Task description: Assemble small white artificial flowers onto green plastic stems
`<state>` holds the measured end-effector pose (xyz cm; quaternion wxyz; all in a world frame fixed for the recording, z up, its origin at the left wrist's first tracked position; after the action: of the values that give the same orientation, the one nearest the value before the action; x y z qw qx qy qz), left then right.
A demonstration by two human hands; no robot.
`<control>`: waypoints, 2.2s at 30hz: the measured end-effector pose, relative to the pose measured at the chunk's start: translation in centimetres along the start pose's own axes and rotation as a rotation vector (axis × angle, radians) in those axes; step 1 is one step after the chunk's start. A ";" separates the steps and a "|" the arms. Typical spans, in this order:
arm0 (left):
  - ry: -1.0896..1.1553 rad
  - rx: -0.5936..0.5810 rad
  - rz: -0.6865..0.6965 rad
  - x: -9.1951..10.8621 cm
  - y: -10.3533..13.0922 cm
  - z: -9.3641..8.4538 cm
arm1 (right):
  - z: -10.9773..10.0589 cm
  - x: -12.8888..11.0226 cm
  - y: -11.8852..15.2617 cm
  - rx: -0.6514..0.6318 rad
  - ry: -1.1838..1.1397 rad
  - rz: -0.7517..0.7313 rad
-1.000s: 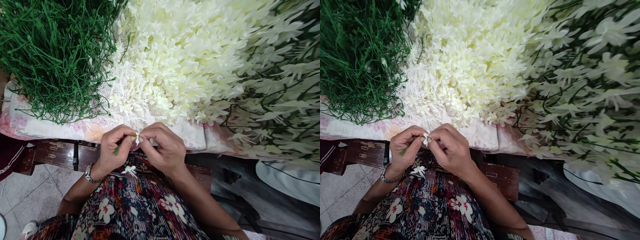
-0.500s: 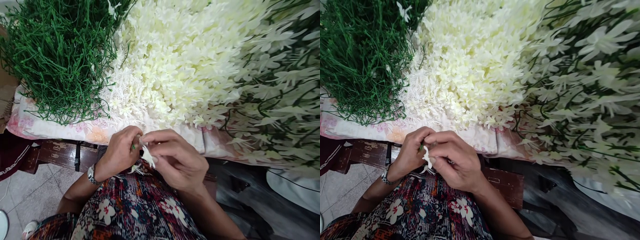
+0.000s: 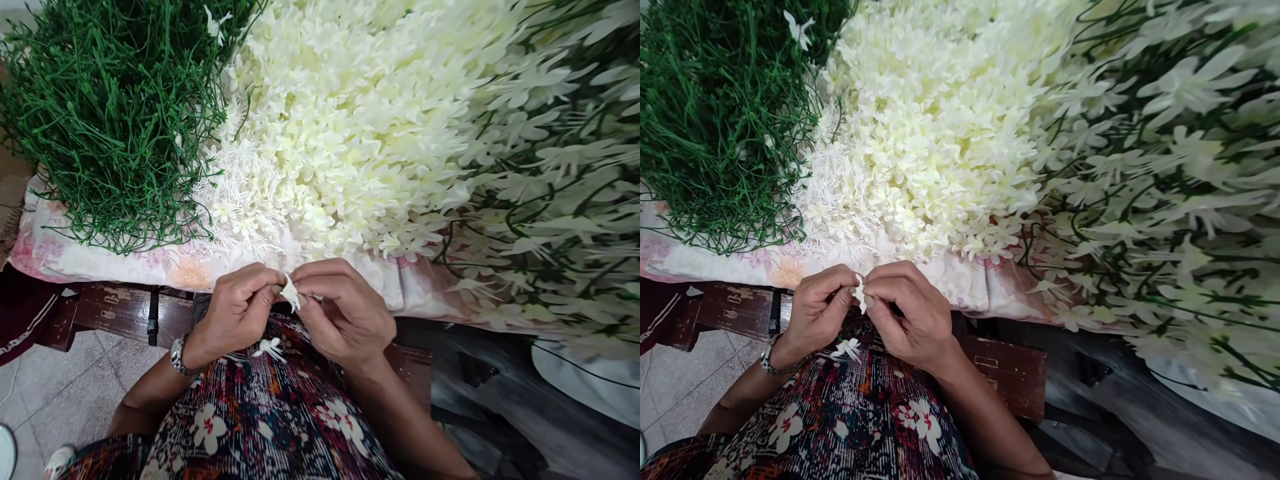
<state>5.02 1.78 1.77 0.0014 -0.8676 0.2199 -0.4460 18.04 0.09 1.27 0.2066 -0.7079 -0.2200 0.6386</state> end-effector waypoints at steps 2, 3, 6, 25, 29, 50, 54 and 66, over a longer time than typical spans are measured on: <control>0.082 0.022 -0.029 -0.2 0.1 -0.1 | -0.2 0.0 -0.1 0.018 -0.049 0.028; 0.119 0.025 -0.055 -0.4 0.2 -0.1 | -0.3 0.0 -0.1 0.041 -0.067 0.041; 0.185 0.026 -0.120 -0.8 0.3 -0.2 | -0.8 -0.1 -0.4 0.081 -0.052 0.071; -0.042 0.110 0.019 -1.2 0.4 -0.6 | -0.1 -0.2 -0.6 -0.177 0.249 0.032; -0.057 0.105 0.059 -1.5 0.3 -0.4 | 0.2 0.3 -0.2 -0.163 0.294 0.006; -0.098 0.164 0.136 -2.5 0.2 0.4 | 1.4 1.4 0.5 -0.130 0.305 0.034; -0.111 0.162 0.105 -2.5 0.2 0.3 | 1.6 1.4 0.4 -0.138 0.311 0.046; 0.083 0.089 -0.038 -2.9 -0.2 -0.4 | 1.6 0.8 -0.5 -0.195 0.340 0.058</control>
<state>3.32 3.16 -0.15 0.0224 -0.8514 0.1832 -0.4909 16.51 1.03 0.74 0.1530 -0.8282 -0.2223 0.4912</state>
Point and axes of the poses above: each hand's wrist, its own y-axis away from the middle knuckle, its own z-axis out of the palm, x = y × z, the point moved 3 cm from there along -y, towards the middle knuckle, and after that the axes turned 13 degrees about -y, right-handed, at the moved point
